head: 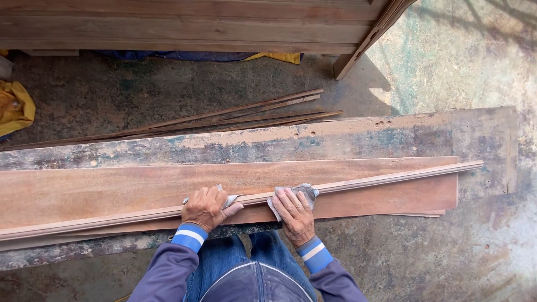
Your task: The person is sanding a thin piece of wood with sandpaper.
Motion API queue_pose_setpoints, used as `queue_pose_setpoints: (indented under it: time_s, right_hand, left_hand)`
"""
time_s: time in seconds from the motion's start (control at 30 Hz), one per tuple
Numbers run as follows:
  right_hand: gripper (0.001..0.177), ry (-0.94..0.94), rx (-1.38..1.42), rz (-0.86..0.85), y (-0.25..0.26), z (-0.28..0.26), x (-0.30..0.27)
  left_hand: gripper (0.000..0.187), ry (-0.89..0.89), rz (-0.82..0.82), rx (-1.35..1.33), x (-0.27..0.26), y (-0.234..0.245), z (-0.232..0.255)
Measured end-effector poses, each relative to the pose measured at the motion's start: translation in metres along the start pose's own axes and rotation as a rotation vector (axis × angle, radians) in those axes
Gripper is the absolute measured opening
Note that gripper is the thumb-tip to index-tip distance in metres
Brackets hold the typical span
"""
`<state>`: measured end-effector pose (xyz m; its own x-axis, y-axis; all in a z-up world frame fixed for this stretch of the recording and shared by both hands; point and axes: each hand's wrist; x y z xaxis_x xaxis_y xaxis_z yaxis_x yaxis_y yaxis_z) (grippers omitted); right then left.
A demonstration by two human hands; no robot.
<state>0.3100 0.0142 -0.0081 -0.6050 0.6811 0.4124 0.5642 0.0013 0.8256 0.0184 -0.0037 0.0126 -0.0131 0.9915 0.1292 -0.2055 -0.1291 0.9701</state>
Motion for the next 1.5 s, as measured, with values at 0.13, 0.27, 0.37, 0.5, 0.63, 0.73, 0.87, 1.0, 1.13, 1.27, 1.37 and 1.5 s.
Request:
queue_pose_setpoints:
  time_s: [0.13,0.27,0.37,0.5,0.63,0.73,0.87,1.0,1.13,1.27,1.37,1.5]
  right_hand:
    - [0.05,0.127,-0.043,-0.072,0.037,0.022,0.009]
    - [0.051,0.147,-0.077,-0.102,0.045,0.026,0.01]
    - [0.052,0.12,-0.079,-0.117,0.033,0.014,0.017]
    - [0.05,0.128,-0.093,-0.082,0.003,-0.017,0.027]
    - [0.048,0.139,-0.055,-0.038,0.001,-0.025,0.038]
    - [0.048,0.078,-0.013,-0.049,0.032,-0.008,0.026]
    - [0.042,0.041,-0.03,-0.113,0.056,0.001,0.024]
    - [0.034,0.12,-0.105,-0.149,0.051,0.008,0.034]
    - [0.037,0.13,-0.124,-0.199,0.065,0.003,0.036]
    - [0.036,0.087,-0.138,-0.16,0.056,-0.004,0.043]
    - [0.036,0.056,-0.19,-0.185,0.045,-0.001,0.039]
    - [0.037,0.089,-0.194,-0.17,0.024,-0.006,0.041]
  left_hand:
    - [0.053,-0.037,0.009,0.009,-0.001,-0.001,-0.002]
    - [0.053,0.006,-0.008,-0.005,-0.001,-0.001,0.001]
    - [0.054,-0.005,-0.02,0.011,0.002,0.002,-0.002]
    - [0.054,-0.03,0.026,0.005,-0.002,0.0,-0.001]
    - [0.053,-0.041,0.041,-0.003,-0.001,-0.002,-0.001]
    - [0.053,-0.046,0.011,0.004,0.002,0.0,-0.005]
    - [0.053,-0.027,0.021,-0.002,-0.001,0.0,0.0]
    - [0.053,-0.029,0.03,0.016,0.004,0.001,-0.005]
    - [0.054,-0.022,0.029,-0.007,0.0,-0.001,0.0]
    - [0.053,-0.026,0.029,0.0,-0.001,0.003,-0.002]
    - [0.053,-0.03,0.009,0.004,0.002,0.0,-0.002]
    - [0.054,-0.014,0.024,-0.013,0.0,0.0,-0.001]
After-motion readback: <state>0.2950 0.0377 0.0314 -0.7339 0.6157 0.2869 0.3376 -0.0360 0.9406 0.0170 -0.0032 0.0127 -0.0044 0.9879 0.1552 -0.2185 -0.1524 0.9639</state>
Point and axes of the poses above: each hand's wrist, its own x-axis towards the middle knuckle, its own y-axis out of the back of the hand, z = x × y, and after that the axes turned 12 degrees about y, right-handed
